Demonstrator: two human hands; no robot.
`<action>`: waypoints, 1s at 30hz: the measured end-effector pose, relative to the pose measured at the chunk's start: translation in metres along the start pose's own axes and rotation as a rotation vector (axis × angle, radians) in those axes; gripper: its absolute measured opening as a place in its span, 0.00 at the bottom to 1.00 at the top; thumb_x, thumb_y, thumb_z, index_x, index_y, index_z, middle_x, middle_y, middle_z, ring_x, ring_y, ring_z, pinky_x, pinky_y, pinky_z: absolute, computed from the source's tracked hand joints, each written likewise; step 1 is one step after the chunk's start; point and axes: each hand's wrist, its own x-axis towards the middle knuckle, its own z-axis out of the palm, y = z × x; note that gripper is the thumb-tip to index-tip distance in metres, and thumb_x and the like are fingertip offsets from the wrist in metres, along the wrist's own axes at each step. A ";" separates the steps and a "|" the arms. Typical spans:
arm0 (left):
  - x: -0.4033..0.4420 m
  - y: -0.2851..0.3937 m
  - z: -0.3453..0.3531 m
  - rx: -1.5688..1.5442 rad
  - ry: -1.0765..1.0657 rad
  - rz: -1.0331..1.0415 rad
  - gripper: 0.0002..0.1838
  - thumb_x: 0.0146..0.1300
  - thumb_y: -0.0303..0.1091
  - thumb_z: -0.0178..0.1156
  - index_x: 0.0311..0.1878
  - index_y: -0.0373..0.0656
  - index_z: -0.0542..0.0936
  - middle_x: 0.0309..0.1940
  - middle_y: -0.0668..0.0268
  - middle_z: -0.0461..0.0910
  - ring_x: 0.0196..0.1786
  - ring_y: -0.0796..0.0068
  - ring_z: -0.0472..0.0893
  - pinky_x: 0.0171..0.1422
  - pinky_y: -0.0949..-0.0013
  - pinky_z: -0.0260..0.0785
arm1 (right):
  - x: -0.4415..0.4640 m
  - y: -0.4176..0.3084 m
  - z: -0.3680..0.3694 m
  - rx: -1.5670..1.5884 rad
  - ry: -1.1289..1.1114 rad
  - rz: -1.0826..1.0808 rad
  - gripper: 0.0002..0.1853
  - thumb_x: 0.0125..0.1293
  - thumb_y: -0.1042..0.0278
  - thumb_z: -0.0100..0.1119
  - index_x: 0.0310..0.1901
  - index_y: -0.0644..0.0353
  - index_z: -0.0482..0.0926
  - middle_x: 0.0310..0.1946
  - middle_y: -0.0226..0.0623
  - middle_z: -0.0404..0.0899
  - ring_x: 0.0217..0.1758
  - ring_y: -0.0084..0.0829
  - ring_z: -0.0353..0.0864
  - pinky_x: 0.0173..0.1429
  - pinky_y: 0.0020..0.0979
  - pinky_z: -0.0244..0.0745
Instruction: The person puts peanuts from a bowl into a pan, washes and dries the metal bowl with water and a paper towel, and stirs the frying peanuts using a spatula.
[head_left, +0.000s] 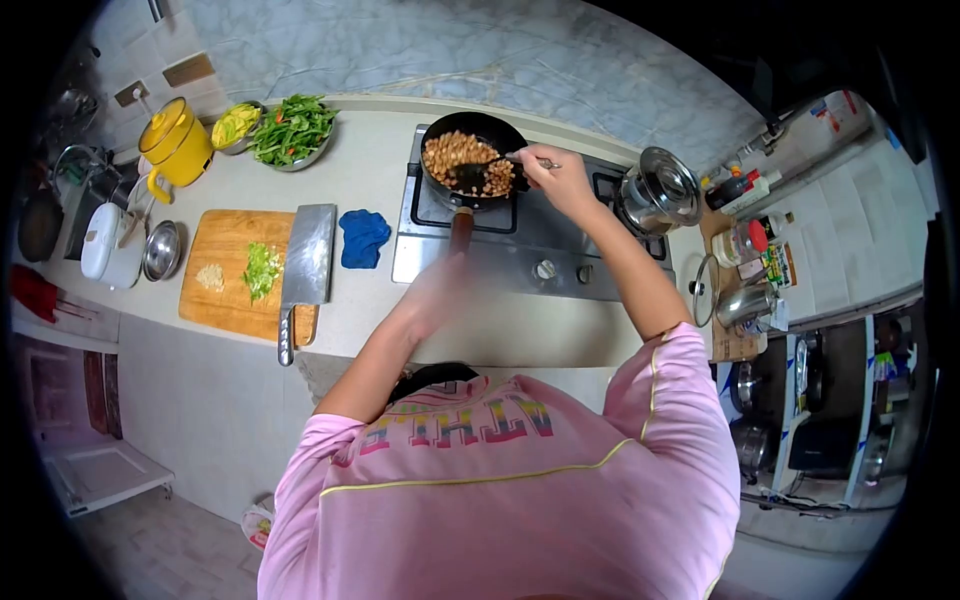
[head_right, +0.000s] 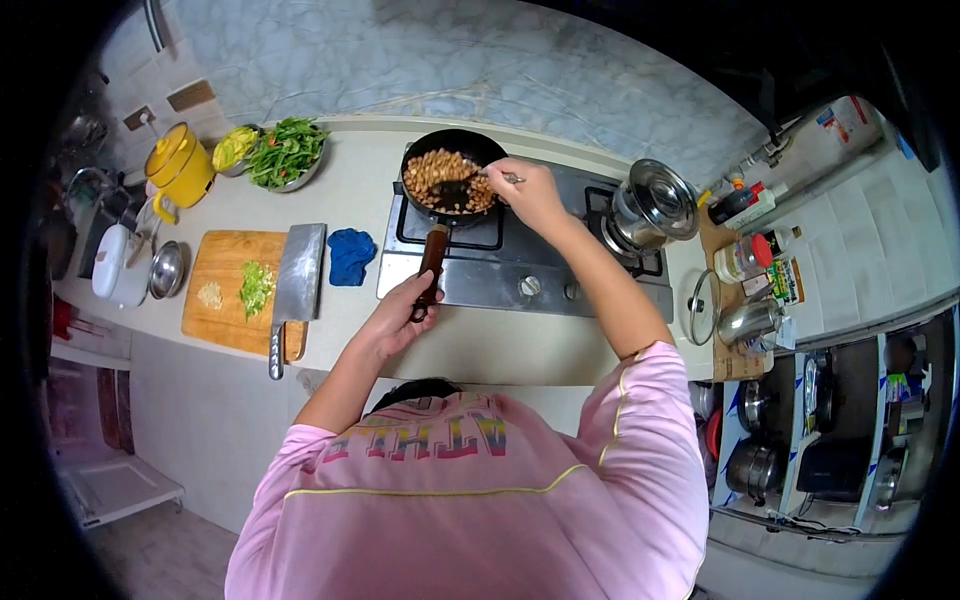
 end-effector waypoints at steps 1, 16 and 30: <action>0.000 -0.002 -0.002 0.017 0.002 0.005 0.10 0.66 0.41 0.51 0.44 0.46 0.68 0.28 0.70 0.72 0.23 0.85 0.66 0.26 0.82 0.62 | 0.002 0.013 0.005 0.015 0.066 -0.022 0.10 0.61 0.66 0.54 0.34 0.65 0.80 0.20 0.30 0.76 0.21 0.17 0.73 0.27 0.21 0.68; 0.002 -0.003 -0.007 0.031 -0.001 0.006 0.10 0.66 0.42 0.51 0.42 0.46 0.68 0.28 0.70 0.72 0.23 0.85 0.66 0.26 0.82 0.62 | 0.086 0.045 -0.002 0.662 0.382 0.316 0.11 0.58 0.69 0.48 0.32 0.68 0.78 0.16 0.39 0.75 0.15 0.23 0.73 0.19 0.23 0.70; 0.002 -0.003 -0.006 -0.010 0.012 -0.009 0.11 0.66 0.43 0.51 0.44 0.47 0.67 0.28 0.71 0.71 0.23 0.86 0.64 0.27 0.82 0.61 | 0.029 -0.054 -0.074 0.168 -0.035 0.223 0.11 0.58 0.69 0.48 0.32 0.67 0.79 0.14 0.33 0.74 0.13 0.19 0.71 0.19 0.20 0.67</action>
